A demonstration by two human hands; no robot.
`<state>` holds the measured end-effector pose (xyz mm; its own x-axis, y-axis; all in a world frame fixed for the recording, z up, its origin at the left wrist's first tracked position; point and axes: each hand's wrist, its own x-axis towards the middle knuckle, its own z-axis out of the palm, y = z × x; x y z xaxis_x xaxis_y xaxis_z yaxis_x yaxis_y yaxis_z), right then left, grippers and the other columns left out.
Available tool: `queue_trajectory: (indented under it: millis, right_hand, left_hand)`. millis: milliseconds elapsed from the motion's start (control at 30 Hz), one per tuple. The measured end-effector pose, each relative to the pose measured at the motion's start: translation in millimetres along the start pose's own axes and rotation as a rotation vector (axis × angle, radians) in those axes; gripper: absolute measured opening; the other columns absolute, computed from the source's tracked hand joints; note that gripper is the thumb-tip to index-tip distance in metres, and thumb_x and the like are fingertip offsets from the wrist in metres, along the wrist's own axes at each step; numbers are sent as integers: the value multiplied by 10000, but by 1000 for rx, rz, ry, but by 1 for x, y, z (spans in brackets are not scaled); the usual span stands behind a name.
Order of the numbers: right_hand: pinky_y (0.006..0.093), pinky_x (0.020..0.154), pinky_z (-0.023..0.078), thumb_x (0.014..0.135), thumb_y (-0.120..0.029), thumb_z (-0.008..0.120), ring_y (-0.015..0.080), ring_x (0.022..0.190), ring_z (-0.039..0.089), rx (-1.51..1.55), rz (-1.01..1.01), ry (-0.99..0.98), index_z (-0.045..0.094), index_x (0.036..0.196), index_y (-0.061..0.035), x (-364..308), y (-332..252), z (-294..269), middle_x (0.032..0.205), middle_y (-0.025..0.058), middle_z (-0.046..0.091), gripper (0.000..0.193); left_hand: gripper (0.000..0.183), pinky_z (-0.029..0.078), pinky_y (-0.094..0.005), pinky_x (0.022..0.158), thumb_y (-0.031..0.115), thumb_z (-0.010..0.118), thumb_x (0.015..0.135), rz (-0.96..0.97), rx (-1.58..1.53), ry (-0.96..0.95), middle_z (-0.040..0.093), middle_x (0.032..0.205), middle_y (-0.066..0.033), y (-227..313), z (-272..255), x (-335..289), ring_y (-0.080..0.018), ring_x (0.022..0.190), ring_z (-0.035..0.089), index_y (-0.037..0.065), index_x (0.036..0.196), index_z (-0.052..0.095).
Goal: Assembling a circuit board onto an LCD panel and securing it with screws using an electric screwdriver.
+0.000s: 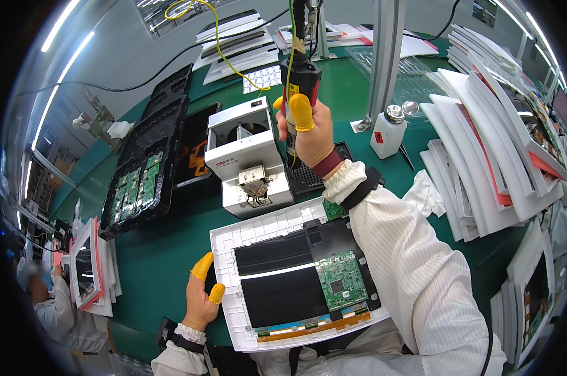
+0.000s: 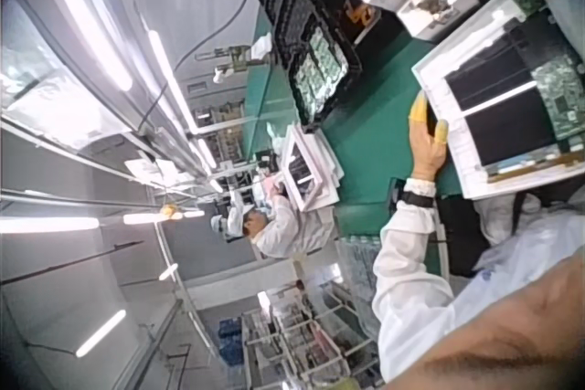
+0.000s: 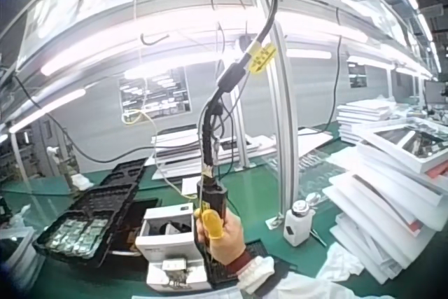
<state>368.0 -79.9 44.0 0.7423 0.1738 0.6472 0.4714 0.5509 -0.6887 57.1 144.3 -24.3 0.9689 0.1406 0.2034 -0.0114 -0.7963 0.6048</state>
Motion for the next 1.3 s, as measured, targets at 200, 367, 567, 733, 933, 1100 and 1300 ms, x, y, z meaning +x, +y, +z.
queue_trajectory:
  millis: [200,367,567,733,933,1100,1300]
  right_hand:
    - [212,514,451,1002,-311,525,97,556,550,-12,11,-6,560,1028,22,0,0,0,712,48,574,336]
    - [210,511,446,1002,-310,526,93,555,547,-5,13,-33,558,1028,25,1,2,0,713,49,574,338]
    - [211,516,448,1003,-367,526,88,552,545,-15,-6,-43,564,1042,34,2,-4,1,716,47,573,405]
    - [217,524,457,1007,-465,481,95,554,555,-27,-42,-13,567,1063,36,4,-34,2,723,57,580,511]
    - [244,546,469,1033,-442,416,131,580,554,28,25,-57,546,1105,48,-14,-80,-8,744,69,568,513]
    - [258,556,465,933,-680,426,131,572,543,21,93,-161,517,1166,26,-51,-118,-15,732,68,561,749]
    - [274,563,466,933,-702,366,160,585,551,120,93,-235,514,1180,26,-67,-116,-11,713,93,560,783]
  left_hand:
    - [688,373,-416,1061,547,562,926,3,-5,-1,531,1336,-195,3,-1,2,-356,1232,508,29,1373,483]
    - [688,371,-415,1060,541,566,924,3,-14,-3,532,1333,-197,3,-1,3,-356,1228,510,26,1372,484]
    - [687,375,-417,1057,539,565,925,13,-5,3,538,1325,-198,2,-1,2,-359,1227,511,22,1370,485]
    - [678,380,-418,1056,534,566,927,1,-8,21,543,1320,-203,7,-1,0,-366,1221,518,19,1362,493]
    - [688,378,-411,1064,548,561,929,28,7,37,541,1328,-205,8,0,3,-370,1233,516,14,1358,495]
    - [659,362,-412,1076,523,564,936,19,22,72,519,1352,-200,12,-2,2,-361,1248,497,21,1358,498]
    - [467,272,-510,1113,350,678,869,348,265,-30,584,1272,-130,102,16,16,-343,1241,465,56,1229,630]
